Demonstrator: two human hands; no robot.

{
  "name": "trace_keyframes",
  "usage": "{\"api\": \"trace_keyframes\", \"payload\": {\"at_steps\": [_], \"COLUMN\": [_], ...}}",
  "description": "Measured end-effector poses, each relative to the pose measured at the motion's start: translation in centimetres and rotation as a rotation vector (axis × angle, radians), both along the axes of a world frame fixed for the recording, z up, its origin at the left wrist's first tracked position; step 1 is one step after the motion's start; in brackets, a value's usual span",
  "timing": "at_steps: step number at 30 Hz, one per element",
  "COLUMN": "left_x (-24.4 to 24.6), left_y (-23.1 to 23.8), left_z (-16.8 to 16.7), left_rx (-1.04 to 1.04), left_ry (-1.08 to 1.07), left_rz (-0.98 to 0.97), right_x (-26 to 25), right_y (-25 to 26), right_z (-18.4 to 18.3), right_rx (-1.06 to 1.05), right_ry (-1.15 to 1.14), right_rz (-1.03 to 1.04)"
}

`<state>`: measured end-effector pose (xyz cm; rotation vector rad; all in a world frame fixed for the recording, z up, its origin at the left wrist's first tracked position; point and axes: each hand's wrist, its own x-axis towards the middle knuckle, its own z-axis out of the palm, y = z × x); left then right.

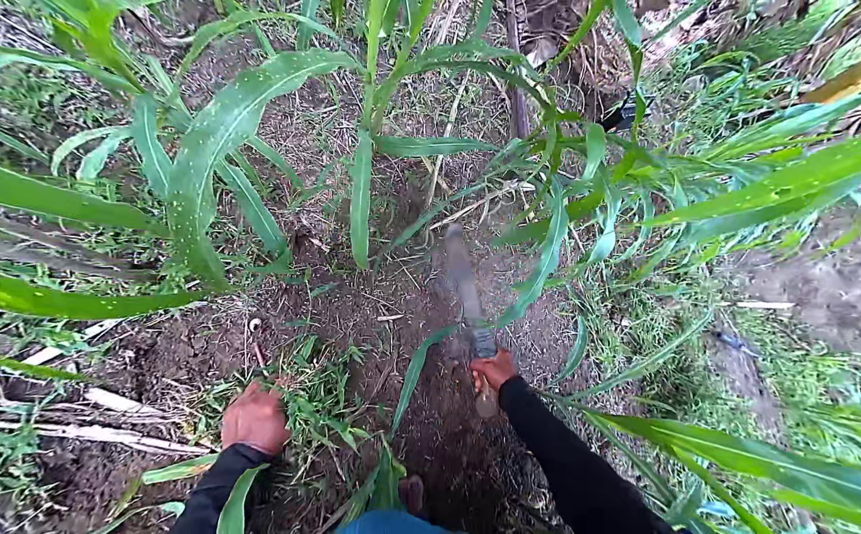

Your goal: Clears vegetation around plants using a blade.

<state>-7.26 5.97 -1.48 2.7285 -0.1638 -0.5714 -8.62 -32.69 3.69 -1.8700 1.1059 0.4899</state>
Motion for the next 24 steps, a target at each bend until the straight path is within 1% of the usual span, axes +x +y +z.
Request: {"api": "trace_keyframes", "payload": {"at_steps": [2, 3, 4, 5, 6, 8, 9, 10, 11, 12, 13, 14, 15, 16, 18, 19, 20, 21, 22, 23, 24], "left_x": [-0.1, 0.0, 0.1, 0.1, 0.1, -0.1, -0.1, -0.2, -0.3, -0.2, -0.2, -0.1, 0.0, 0.0, -0.1, -0.2, -0.3, -0.4, -0.4, -0.3, -0.2], "left_y": [-0.2, -0.2, -0.3, -0.3, -0.2, -0.3, -0.3, -0.3, -0.3, -0.1, -0.1, 0.0, 0.1, 0.2, 0.3, 0.3, 0.2, 0.1, 0.0, 0.0, 0.0], "left_z": [0.1, 0.2, 0.4, 0.4, 0.3, 0.2, 0.1, 0.0, -0.2, -0.4, -0.4, -0.3, 0.0, 0.0, -0.1, 0.0, -0.1, -0.3, -0.3, -0.1, 0.1], "left_rx": [0.003, 0.015, 0.024, 0.024, 0.022, 0.006, 0.004, -0.007, -0.022, -0.033, -0.040, -0.044, -0.052, -0.073, -0.105, -0.112, -0.115, -0.116, -0.107, -0.091, -0.075], "left_ry": [0.001, 0.022, 0.034, 0.028, 0.011, -0.024, -0.033, -0.058, -0.092, -0.113, -0.107, -0.096, -0.066, -0.079, -0.098, -0.066, -0.085, -0.118, -0.131, -0.109, -0.084], "left_rz": [0.002, 0.009, 0.013, 0.013, 0.013, 0.022, 0.026, 0.027, 0.022, 0.015, 0.006, -0.006, -0.013, -0.020, -0.015, -0.001, 0.005, 0.010, 0.012, 0.015, 0.017], "right_x": [2.1, 3.8, 5.3, 6.0, 6.3, 6.3, 6.0, 5.5, 4.7, 3.6, 2.0, 0.2, -1.7, -3.3, -5.2, -5.1, -4.3, -3.3, -2.5, -2.2, -2.5], "right_y": [0.8, 1.4, 2.0, 2.6, 3.2, 4.5, 4.9, 5.2, 5.3, 5.2, 4.8, 4.3, 3.9, 3.6, 3.5, 3.7, 3.9, 4.1, 4.4, 4.8, 5.2], "right_z": [-1.1, -1.6, -2.3, -2.4, -2.0, 0.0, 0.7, 1.3, 1.8, 2.0, 1.8, 1.3, 1.0, 1.0, 0.2, -0.2, -0.7, -1.2, -1.5, -1.5, -1.2], "right_rx": [0.130, 0.200, 0.225, 0.194, 0.115, -0.059, -0.117, -0.165, -0.195, -0.210, -0.206, -0.186, -0.154, -0.110, -0.037, 0.029, 0.110, 0.183, 0.224, 0.222, 0.185], "right_ry": [-0.196, -0.250, -0.263, -0.222, -0.116, 0.144, 0.220, 0.270, 0.311, 0.328, 0.319, 0.289, 0.250, 0.194, 0.012, -0.095, -0.191, -0.250, -0.263, -0.224, -0.125], "right_rz": [-0.401, -0.520, -0.523, -0.386, -0.127, 0.482, 0.721, 0.907, 1.029, 1.074, 1.040, 0.938, 0.774, 0.562, 0.064, -0.191, -0.405, -0.545, -0.587, -0.522, -0.360]}}
